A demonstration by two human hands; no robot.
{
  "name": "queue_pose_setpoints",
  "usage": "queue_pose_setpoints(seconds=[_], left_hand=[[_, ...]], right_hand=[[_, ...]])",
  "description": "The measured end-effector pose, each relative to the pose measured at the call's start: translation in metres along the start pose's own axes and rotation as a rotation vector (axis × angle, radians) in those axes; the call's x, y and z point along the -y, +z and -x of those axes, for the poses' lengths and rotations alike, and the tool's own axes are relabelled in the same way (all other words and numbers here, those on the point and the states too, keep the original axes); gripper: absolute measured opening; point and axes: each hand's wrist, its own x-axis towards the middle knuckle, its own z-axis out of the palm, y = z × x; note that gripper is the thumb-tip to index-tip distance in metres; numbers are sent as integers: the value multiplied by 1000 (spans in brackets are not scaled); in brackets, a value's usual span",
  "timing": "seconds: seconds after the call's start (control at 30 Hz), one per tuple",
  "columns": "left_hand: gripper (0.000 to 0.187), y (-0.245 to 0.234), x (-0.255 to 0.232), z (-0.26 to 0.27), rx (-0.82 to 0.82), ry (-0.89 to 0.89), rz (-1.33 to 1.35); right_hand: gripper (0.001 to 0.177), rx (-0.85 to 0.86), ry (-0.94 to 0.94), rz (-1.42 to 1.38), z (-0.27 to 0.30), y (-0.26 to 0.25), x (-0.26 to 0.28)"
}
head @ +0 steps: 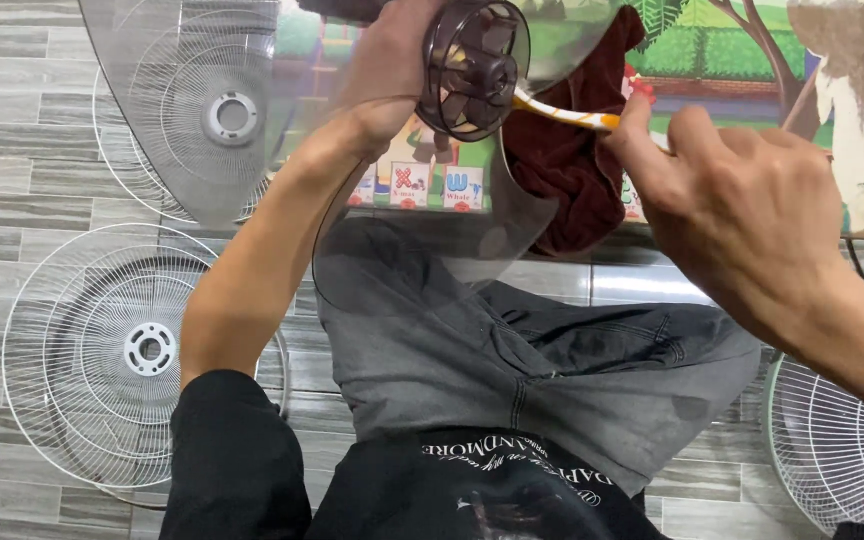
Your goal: Cleaning the hub of a fan blade using a toothbrush
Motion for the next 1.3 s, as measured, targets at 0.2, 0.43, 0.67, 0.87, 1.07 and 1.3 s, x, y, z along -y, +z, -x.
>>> queue_pose_setpoints(seconds=[0.2, 0.43, 0.67, 0.87, 1.07, 1.3], left_hand=[[46, 3, -8, -6, -34, -282, 247], [47, 2, -34, -4, 75, -367, 321], [48, 1, -29, -5, 71, -378, 391], [26, 1, -9, 4, 44, -117, 125], [35, -4, 18, 18, -48, 14, 141], [30, -21, 29, 16, -174, -36, 412]], right_hand=[[30, 308, 44, -911, -20, -15, -12], [18, -98, 37, -4, -4, 13, -7], [19, -25, 3, -65, -2, 2, 5], [26, 270, 76, -1154, -23, -20, -3], [21, 665, 301, -2127, -19, 12, 9], [18, 269, 619, -1702, 46, 69, 10]])
